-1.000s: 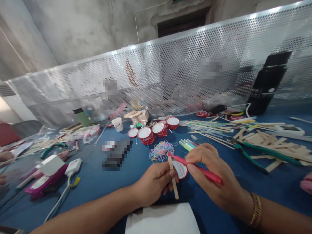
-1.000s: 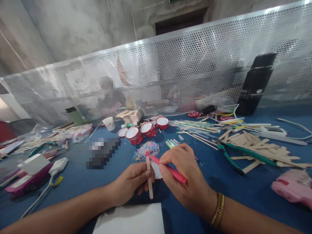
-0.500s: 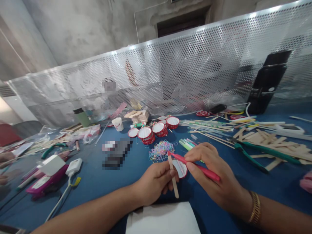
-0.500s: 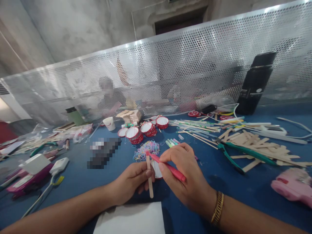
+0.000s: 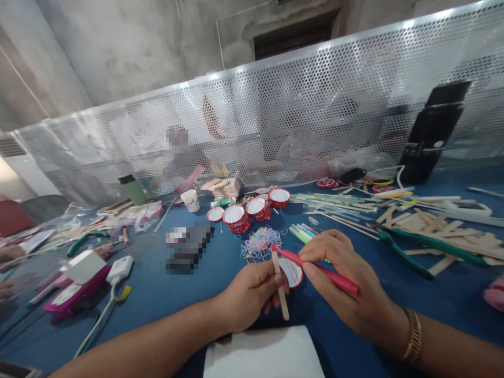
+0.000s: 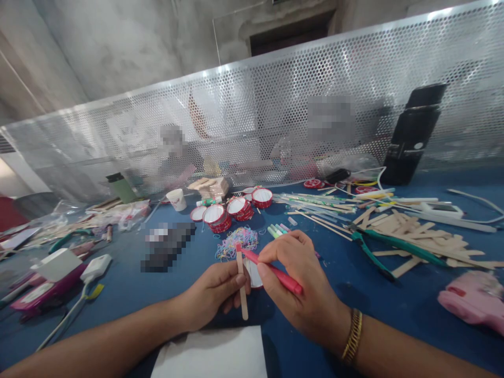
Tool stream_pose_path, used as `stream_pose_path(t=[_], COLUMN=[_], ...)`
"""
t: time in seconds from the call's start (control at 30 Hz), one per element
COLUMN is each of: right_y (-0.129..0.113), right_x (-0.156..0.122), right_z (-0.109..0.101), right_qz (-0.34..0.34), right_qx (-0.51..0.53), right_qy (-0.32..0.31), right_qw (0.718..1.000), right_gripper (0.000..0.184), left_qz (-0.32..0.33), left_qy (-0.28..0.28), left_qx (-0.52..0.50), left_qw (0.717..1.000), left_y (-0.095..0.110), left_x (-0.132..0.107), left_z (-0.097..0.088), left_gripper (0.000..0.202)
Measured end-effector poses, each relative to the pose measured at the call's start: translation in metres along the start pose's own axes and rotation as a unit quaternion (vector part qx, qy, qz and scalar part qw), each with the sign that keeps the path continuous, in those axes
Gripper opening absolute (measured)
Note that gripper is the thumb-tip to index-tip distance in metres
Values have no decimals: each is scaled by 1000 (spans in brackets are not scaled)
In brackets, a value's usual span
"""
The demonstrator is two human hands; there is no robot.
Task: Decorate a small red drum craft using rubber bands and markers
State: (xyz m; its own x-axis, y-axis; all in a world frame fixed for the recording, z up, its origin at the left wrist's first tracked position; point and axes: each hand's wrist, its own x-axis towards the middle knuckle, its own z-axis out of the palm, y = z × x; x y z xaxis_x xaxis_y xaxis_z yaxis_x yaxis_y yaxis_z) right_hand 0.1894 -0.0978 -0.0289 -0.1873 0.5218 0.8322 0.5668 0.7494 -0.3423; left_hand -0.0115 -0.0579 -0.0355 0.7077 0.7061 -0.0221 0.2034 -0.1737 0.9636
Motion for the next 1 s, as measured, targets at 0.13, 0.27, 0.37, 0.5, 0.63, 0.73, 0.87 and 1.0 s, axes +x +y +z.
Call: stream_pose_path(t=[0.13,0.27,0.37,0.5,0.63,0.73,0.87,1.0], right_y=[0,-1,-1,-1,-1,-1,-2,-2], right_x=[0,0,0,1,1,1,0,1], right_z=[0,-1,-1,0,0,0,-1,-1], right_qz=[5,4,0,3,5,7,3,2], right_qx=[-11,-6,-4,-5,-4,-5,-8,-12], right_qy=[6,-2,2,1,4,6,-1,-3], right_qw=[1000,1000,1000,1000,1000,1000,1000,1000], right_gripper=[11,12,11,11,11,10,11,11], left_qz=[-4,-5,-4,1,0,-3,4,3], left_qy=[1,2,0,-3,-1,0,-4,-5], left_qx=[-2,-7,-3,-1,0,-1,2,6], left_qw=[1000,1000,1000,1000,1000,1000,1000,1000], left_y=[1,-1,-2,-1,-2,-2,0,2], left_x=[-1,-2,-2,-1,-1,0,-1,-1], left_z=[0,0,0,0,0,0,0,0], left_gripper=[39,39,39,38,39,39,39,40])
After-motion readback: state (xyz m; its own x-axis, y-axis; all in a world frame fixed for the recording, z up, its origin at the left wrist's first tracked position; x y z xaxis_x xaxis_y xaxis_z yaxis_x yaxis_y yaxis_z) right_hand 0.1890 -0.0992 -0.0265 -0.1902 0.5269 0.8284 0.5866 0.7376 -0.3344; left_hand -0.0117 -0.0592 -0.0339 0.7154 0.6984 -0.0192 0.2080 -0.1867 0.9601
